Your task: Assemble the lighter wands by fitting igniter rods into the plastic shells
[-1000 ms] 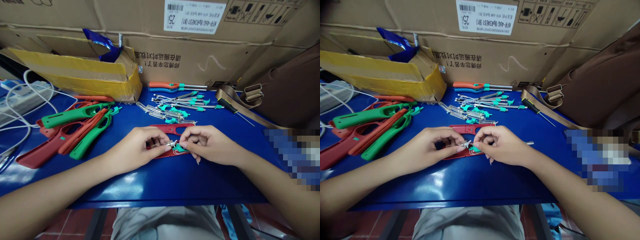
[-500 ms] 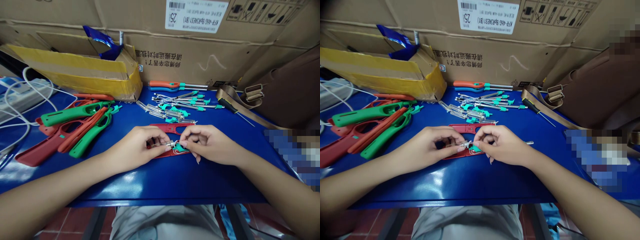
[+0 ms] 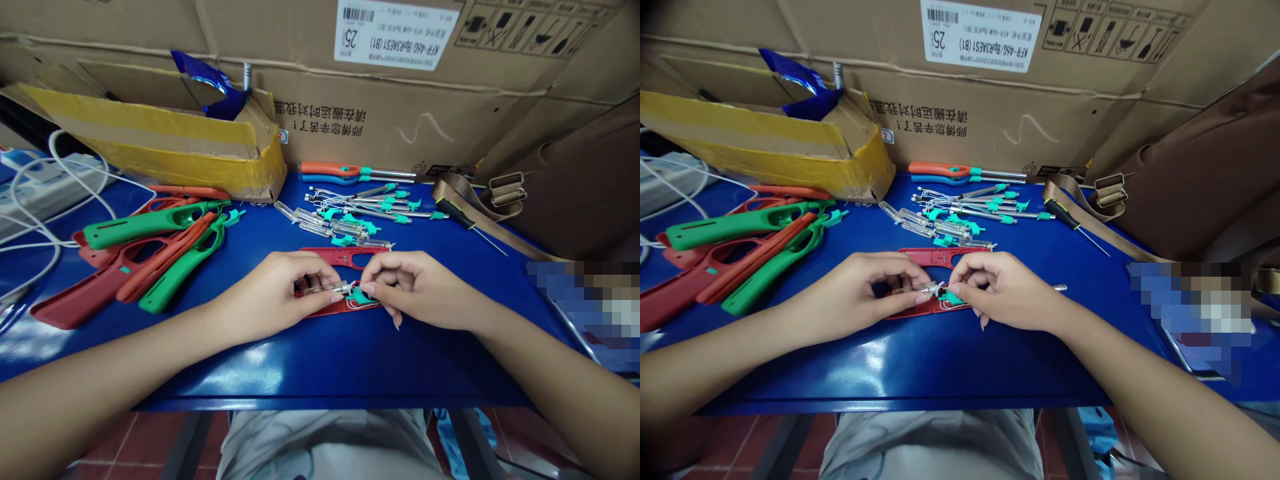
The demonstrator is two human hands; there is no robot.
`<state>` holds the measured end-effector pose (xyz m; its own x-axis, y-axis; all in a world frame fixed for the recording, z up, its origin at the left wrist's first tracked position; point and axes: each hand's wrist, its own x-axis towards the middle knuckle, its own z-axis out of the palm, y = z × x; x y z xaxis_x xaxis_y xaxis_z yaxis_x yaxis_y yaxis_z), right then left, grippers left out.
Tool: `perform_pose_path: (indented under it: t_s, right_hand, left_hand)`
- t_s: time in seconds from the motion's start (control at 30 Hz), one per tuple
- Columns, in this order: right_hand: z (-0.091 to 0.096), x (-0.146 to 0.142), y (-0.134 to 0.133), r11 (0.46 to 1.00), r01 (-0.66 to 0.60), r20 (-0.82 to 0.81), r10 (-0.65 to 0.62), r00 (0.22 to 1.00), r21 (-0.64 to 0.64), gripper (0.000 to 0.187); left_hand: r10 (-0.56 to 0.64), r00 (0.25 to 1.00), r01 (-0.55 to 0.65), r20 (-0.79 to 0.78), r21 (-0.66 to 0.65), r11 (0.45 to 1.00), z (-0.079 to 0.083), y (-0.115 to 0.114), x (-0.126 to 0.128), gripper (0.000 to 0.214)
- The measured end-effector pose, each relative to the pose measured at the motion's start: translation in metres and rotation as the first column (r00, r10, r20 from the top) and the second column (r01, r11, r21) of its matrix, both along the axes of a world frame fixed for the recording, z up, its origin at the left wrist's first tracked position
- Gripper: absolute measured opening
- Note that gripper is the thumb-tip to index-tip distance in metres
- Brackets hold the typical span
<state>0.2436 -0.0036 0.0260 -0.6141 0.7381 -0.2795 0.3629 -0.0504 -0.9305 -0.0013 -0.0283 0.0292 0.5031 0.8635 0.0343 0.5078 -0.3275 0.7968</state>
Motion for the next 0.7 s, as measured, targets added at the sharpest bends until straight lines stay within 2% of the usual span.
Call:
perform_pose_path:
  t_s: [0.7]
  right_hand:
    - [-0.001,-0.004,0.0002,1.0,0.019,0.0,-0.019,1.0,-0.019,0.018]
  left_hand:
    - [0.0,1.0,0.0,-0.014,-0.009,1.0,-0.0002,-0.0001,0.0013,0.016]
